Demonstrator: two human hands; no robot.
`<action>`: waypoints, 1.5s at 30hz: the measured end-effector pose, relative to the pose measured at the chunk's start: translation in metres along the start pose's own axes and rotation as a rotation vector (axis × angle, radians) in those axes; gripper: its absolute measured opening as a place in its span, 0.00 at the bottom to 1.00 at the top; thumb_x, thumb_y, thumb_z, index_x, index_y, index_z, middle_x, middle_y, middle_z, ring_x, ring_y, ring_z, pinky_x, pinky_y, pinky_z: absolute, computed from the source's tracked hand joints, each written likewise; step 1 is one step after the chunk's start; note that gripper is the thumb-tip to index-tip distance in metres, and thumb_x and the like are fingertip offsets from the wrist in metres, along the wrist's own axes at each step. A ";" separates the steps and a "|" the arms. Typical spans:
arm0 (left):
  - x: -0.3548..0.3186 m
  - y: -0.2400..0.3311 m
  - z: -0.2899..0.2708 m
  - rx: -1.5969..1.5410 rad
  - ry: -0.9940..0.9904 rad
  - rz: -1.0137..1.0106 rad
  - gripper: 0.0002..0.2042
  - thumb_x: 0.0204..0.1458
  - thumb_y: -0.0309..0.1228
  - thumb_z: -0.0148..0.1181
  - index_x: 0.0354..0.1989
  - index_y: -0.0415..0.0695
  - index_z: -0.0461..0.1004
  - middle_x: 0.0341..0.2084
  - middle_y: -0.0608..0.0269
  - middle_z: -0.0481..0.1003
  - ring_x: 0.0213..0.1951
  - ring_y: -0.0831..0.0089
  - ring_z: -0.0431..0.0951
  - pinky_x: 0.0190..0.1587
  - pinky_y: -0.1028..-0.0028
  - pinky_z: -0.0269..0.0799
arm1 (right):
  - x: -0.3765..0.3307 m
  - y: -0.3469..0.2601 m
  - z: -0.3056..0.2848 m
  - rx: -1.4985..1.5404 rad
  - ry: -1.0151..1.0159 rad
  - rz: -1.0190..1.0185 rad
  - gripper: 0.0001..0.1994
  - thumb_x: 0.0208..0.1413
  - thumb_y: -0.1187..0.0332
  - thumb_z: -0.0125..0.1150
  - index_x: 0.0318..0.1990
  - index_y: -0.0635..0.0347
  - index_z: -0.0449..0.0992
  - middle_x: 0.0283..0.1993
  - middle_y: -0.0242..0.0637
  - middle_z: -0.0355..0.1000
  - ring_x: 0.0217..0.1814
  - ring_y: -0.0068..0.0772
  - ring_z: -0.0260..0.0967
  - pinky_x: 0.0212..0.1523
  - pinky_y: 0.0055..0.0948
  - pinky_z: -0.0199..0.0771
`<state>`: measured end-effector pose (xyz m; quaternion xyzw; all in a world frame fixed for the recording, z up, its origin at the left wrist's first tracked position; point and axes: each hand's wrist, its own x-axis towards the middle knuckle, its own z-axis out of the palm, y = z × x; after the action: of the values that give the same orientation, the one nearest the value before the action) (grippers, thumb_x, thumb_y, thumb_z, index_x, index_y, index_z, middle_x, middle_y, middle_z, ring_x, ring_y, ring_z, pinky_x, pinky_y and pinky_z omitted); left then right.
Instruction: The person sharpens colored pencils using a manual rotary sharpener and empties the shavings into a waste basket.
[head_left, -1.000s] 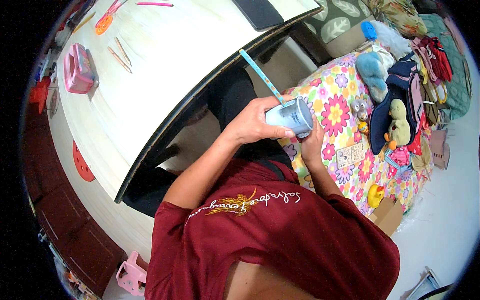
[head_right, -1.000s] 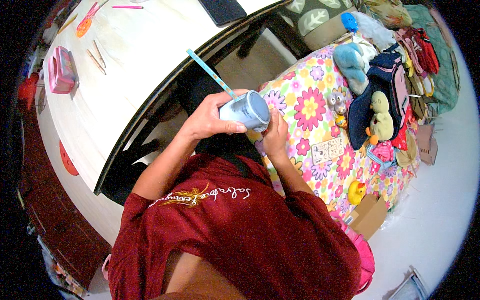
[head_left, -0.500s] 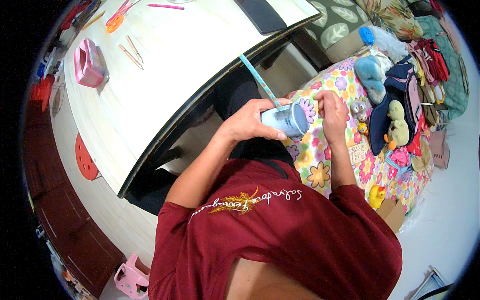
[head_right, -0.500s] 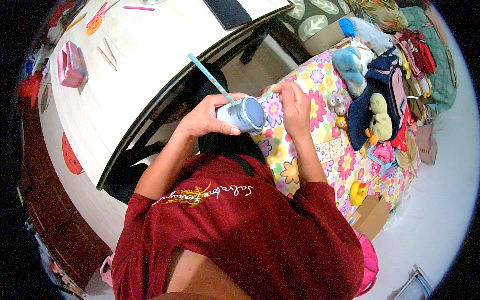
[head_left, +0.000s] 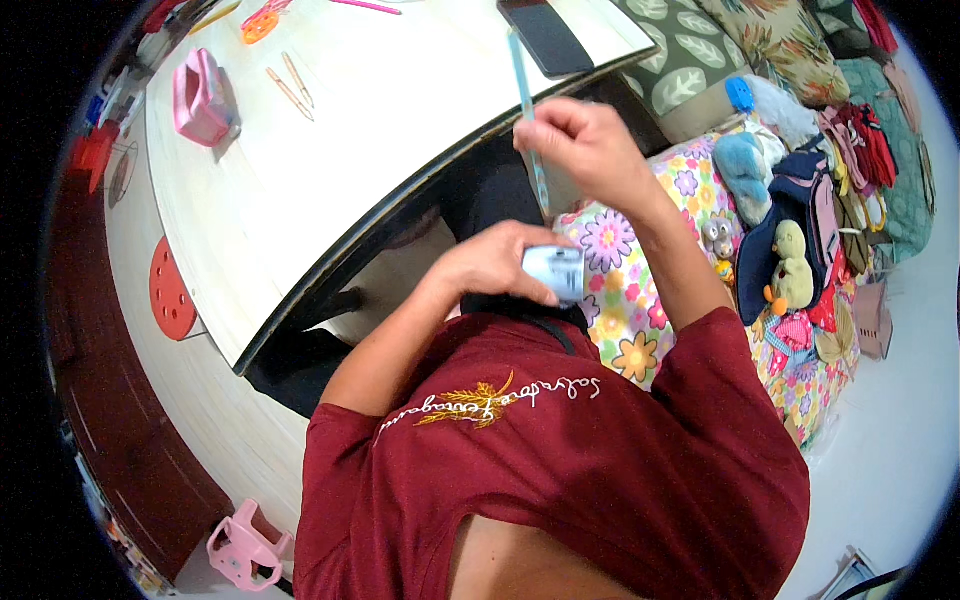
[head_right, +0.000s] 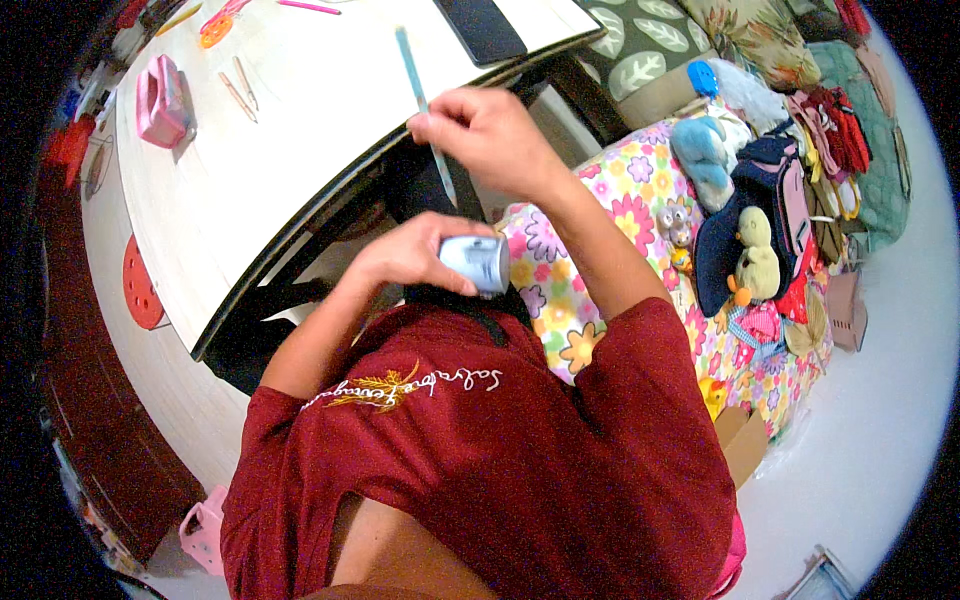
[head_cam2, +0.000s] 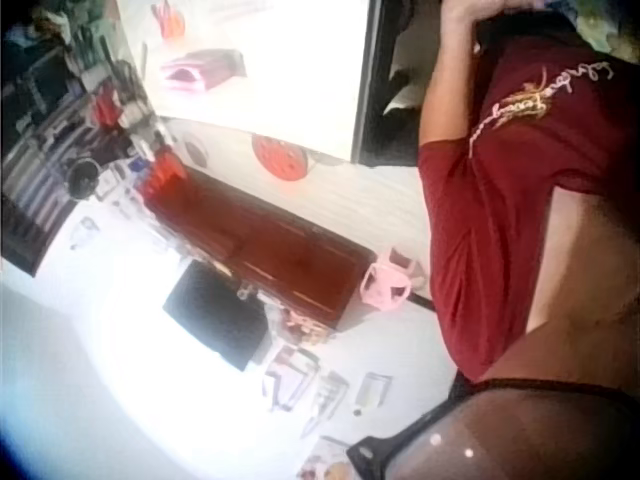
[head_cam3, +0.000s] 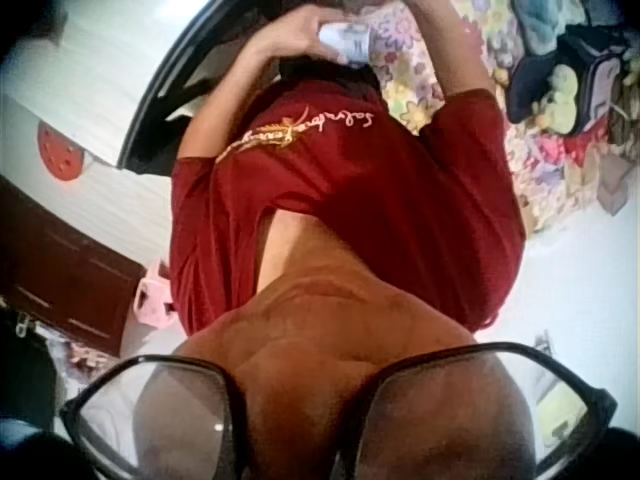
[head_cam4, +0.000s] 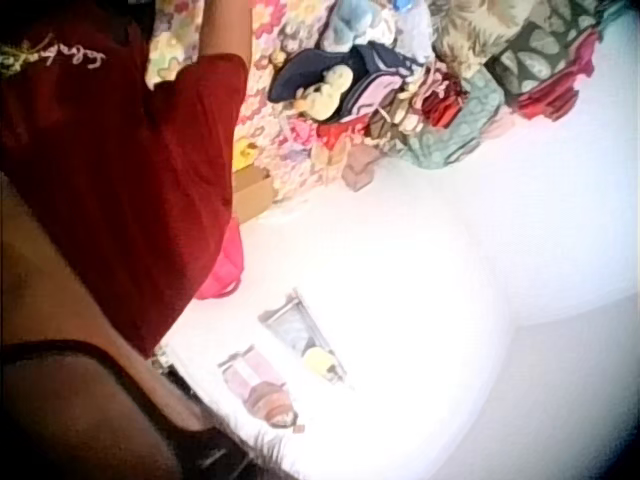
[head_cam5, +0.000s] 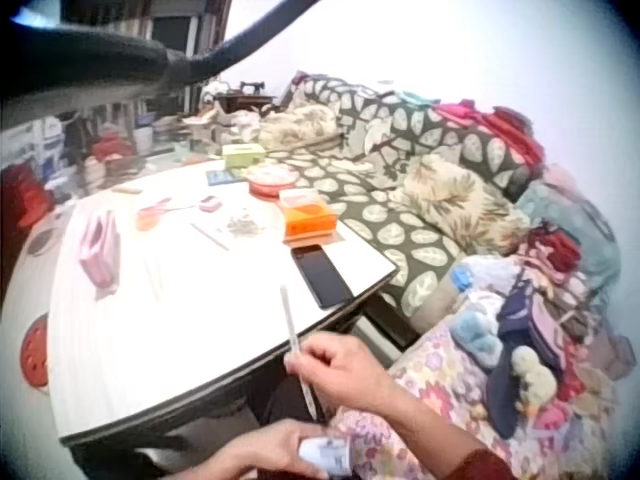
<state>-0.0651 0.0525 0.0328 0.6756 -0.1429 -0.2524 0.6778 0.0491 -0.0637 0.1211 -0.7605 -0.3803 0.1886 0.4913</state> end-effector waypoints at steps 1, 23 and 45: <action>-0.003 -0.002 0.002 -0.021 -0.024 0.006 0.31 0.33 0.26 0.72 0.52 0.37 0.70 0.39 0.66 0.75 0.40 0.80 0.71 0.47 0.77 0.67 | 0.016 0.004 0.001 -0.043 0.095 -0.134 0.16 0.55 0.58 0.58 0.28 0.65 0.76 0.17 0.29 0.65 0.21 0.15 0.58 0.22 0.22 0.60; -0.166 0.008 -0.075 -0.303 0.840 0.165 0.37 0.26 0.39 0.70 0.50 0.33 0.70 0.39 0.57 0.74 0.40 0.72 0.74 0.48 0.75 0.67 | 0.100 -0.013 0.082 0.250 -0.157 0.072 0.15 0.56 0.56 0.58 0.33 0.60 0.78 0.17 0.17 0.57 0.18 0.10 0.49 0.18 0.13 0.47; -0.198 -0.018 -0.098 -0.439 0.942 0.305 0.40 0.25 0.38 0.74 0.51 0.30 0.68 0.41 0.54 0.74 0.45 0.67 0.74 0.51 0.71 0.65 | 0.186 0.016 0.124 0.089 -0.216 0.198 0.15 0.57 0.56 0.56 0.34 0.61 0.78 0.19 0.19 0.58 0.20 0.11 0.49 0.20 0.15 0.48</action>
<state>-0.1804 0.2421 0.0395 0.5298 0.1359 0.1551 0.8227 0.0920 0.1497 0.0676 -0.7471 -0.3452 0.3337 0.4596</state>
